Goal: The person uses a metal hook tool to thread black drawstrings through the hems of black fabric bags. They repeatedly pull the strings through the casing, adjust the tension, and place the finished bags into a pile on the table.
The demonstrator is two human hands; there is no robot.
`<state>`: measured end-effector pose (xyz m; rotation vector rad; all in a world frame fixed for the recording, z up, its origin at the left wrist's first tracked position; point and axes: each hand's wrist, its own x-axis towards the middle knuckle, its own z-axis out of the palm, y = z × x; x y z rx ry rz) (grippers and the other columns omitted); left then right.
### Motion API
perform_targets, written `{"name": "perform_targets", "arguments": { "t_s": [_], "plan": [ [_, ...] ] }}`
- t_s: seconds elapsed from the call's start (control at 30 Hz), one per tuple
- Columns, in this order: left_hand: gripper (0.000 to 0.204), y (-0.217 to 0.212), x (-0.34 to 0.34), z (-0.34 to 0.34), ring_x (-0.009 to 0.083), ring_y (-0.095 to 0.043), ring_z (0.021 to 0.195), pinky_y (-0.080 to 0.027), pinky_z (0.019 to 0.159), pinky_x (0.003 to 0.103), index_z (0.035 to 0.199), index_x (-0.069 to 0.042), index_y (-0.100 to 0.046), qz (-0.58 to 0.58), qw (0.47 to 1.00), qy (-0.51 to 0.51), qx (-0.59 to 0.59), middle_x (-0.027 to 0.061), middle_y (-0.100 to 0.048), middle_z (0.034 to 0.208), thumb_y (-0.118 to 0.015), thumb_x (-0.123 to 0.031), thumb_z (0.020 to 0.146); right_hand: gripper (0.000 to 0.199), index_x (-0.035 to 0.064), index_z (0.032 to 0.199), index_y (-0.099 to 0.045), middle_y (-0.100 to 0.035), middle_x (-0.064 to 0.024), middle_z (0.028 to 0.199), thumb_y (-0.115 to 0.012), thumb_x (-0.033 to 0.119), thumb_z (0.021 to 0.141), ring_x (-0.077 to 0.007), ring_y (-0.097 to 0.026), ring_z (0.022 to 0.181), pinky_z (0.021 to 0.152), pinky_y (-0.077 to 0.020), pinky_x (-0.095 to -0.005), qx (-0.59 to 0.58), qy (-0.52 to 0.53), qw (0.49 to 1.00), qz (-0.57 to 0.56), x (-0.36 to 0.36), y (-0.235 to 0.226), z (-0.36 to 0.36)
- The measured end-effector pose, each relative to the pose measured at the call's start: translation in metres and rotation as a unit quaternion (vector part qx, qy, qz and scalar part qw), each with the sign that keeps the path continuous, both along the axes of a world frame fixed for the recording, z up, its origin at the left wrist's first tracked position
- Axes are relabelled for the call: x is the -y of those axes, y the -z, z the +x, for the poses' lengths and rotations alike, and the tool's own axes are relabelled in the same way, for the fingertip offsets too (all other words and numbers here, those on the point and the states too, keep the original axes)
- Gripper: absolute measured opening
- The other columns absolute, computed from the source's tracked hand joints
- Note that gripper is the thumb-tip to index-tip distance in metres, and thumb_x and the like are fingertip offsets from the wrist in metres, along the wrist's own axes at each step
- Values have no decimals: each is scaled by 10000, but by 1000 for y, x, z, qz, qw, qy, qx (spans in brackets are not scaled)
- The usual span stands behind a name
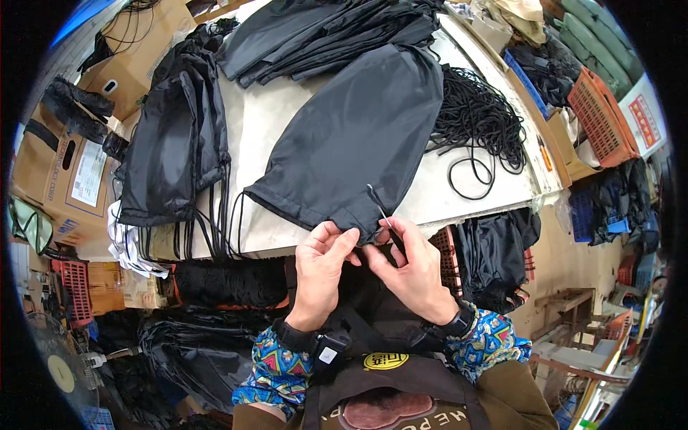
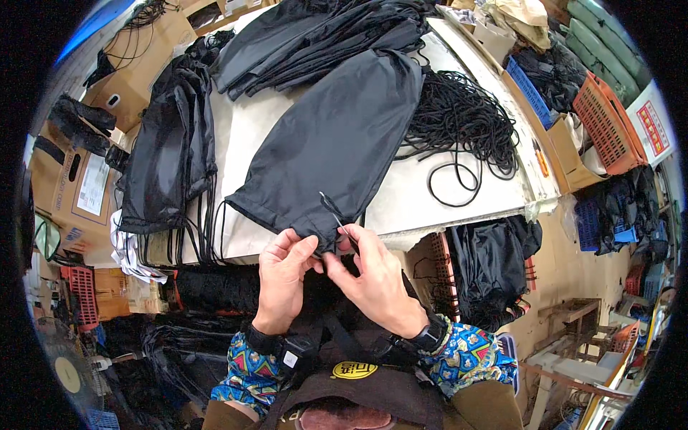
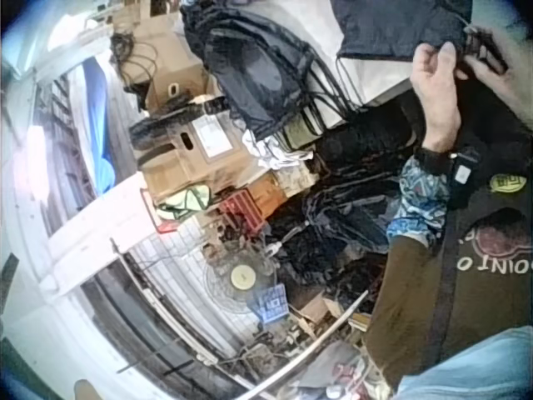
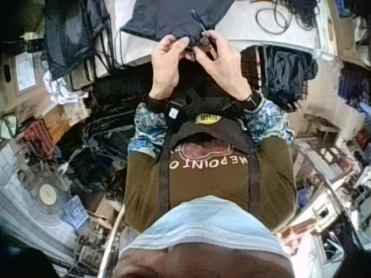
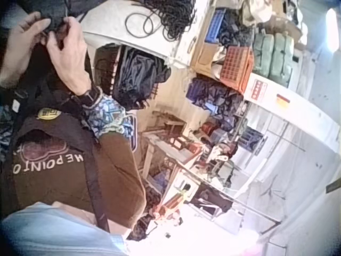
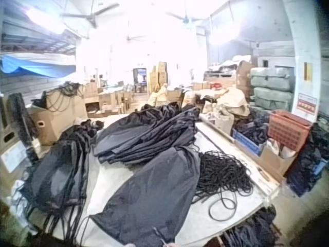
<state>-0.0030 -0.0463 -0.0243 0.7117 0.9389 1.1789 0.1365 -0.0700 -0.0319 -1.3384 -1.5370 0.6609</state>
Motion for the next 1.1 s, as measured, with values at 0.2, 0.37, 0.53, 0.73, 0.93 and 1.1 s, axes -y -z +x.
{"name": "perform_targets", "arguments": {
  "t_s": [0.2, 0.37, 0.53, 0.73, 0.93, 1.1],
  "plan": [
    [111, -1, 2, 4, 45, -536, 668, -453, 613, 214, 839, -22, -596, 44, 999, 2, -28, 1, -612, 788, -638, -116, 879, 382, 28, 1130, -516, -607, -133, 938, -668, 44, 780, -242, -625, 727, 582, -502, -312, 15, -7, 1000, 8, -2, -2, 4],
    [125, -5, 2, 2, 76, -570, 713, -485, 598, 225, 890, -8, -601, 36, 999, 10, -36, 24, -620, 835, -607, -133, 899, 361, 44, 1129, -526, -607, -154, 923, -616, -3, 783, -296, -629, 725, 621, -508, -348, 37, -11, 999, 21, -11, -2, 14],
    [161, -8, 4, 6, 122, -605, 748, -517, 562, 250, 937, -1, -621, -49, 992, 60, 96, 51, -630, 876, -592, -157, 912, 323, 30, 1115, -535, -613, -163, 929, -613, 10, 802, -303, -632, 744, 635, -506, -346, 45, -10, 999, -14, -10, -12, 14],
    [183, -1, -2, 7, 148, -633, 669, -523, 536, 253, 878, -9, -618, -50, 994, 6, 93, 71, -649, 810, -629, -191, 892, 189, -17, 1029, -574, -619, -169, 884, -586, -16, 840, -307, -632, 756, 634, -500, -329, 106, -72, 992, 11, 3, -38, 41],
    [189, -2, -5, 15, 156, -631, 608, -537, 510, 268, 774, -40, -581, -35, 997, -34, 54, 81, -638, 718, -641, -184, 881, 247, 3, 1047, -567, -514, -118, 715, -584, -27, 802, -293, -565, 634, 544, -454, -364, 247, -101, 964, 8, 26, -48, 50],
    [201, 3, -2, 17, 133, -623, 651, -550, 570, 268, 829, 9, -601, -4, 999, -38, 16, 68, -629, 756, -664, -178, 867, 282, 4, 1052, -561, -501, -102, 713, -584, -28, 773, -269, -562, 635, 534, -456, -356, 273, -107, 956, 20, 27, -48, 45]
  ]
}}
